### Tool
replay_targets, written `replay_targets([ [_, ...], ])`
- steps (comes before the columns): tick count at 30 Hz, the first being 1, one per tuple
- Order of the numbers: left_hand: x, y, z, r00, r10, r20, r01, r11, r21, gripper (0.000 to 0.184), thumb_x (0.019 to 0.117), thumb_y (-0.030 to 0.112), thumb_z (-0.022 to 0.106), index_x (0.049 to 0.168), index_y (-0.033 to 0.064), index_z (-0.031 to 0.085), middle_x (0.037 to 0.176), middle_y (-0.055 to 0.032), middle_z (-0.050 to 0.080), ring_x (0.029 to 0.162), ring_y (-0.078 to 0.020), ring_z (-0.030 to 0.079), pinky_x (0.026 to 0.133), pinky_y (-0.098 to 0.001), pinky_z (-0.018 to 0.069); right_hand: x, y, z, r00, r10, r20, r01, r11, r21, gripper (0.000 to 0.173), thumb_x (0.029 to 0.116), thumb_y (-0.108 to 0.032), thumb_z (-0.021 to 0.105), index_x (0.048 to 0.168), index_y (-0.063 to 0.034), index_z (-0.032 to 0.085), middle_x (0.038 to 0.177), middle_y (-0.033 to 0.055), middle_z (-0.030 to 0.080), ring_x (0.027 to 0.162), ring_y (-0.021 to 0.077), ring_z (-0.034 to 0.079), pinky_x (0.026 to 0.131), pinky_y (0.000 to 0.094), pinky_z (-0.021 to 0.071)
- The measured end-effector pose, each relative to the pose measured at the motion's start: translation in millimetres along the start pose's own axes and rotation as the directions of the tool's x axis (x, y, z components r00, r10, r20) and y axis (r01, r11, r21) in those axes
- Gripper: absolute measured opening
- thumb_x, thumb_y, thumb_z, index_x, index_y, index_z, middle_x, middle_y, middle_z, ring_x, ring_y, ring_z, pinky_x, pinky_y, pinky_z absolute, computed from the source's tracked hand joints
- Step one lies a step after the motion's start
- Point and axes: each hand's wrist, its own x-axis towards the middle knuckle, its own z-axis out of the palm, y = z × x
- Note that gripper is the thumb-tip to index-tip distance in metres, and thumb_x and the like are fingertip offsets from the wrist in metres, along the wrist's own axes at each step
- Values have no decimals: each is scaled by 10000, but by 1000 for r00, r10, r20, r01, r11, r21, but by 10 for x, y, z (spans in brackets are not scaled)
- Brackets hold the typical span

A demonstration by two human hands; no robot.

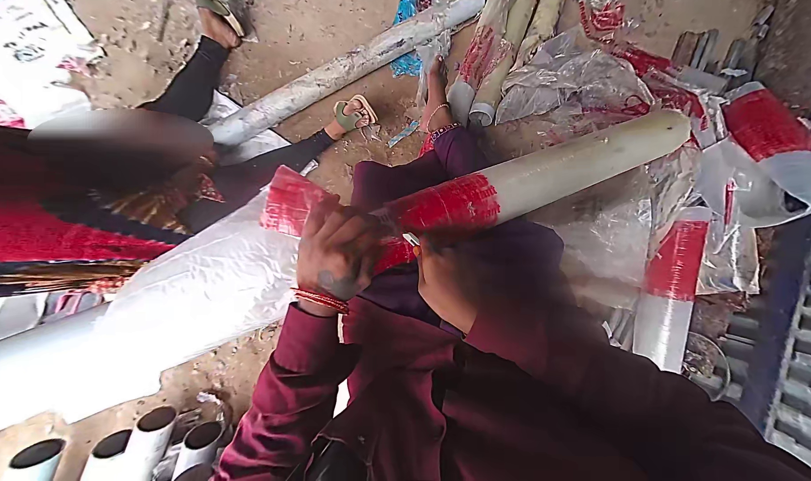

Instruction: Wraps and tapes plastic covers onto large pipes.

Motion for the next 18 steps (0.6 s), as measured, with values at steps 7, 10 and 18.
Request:
replay_targets([
  [7,-39,66,32,996,25,-85,-24,1000,9,322,962,144,478,894,109,791,933,-86,761,979,-263,711,1062,-492,425,-55,26,150,986,-56,-154,42,995,-93,229,1054,-135,492,1140,31,624,795,182,698,783,387,730,644,496,560],
  [10,-57,36,37,995,26,-101,-26,1000,-2,309,952,152,489,887,107,788,912,-83,752,952,-260,706,1055,-483,427,-89,51,229,972,-113,-205,95,991,-97,230,1001,-65,530,1125,82,657,843,220,712,790,401,731,658,498,564],
  [18,-89,56,72,994,9,-109,-11,1000,-16,347,956,167,472,838,130,797,904,-61,768,935,-250,722,1025,-477,469,-222,127,-47,995,-9,96,5,999,40,379,1109,-161,369,1352,66,551,1076,274,690,1055,424,680,908,538,510],
])
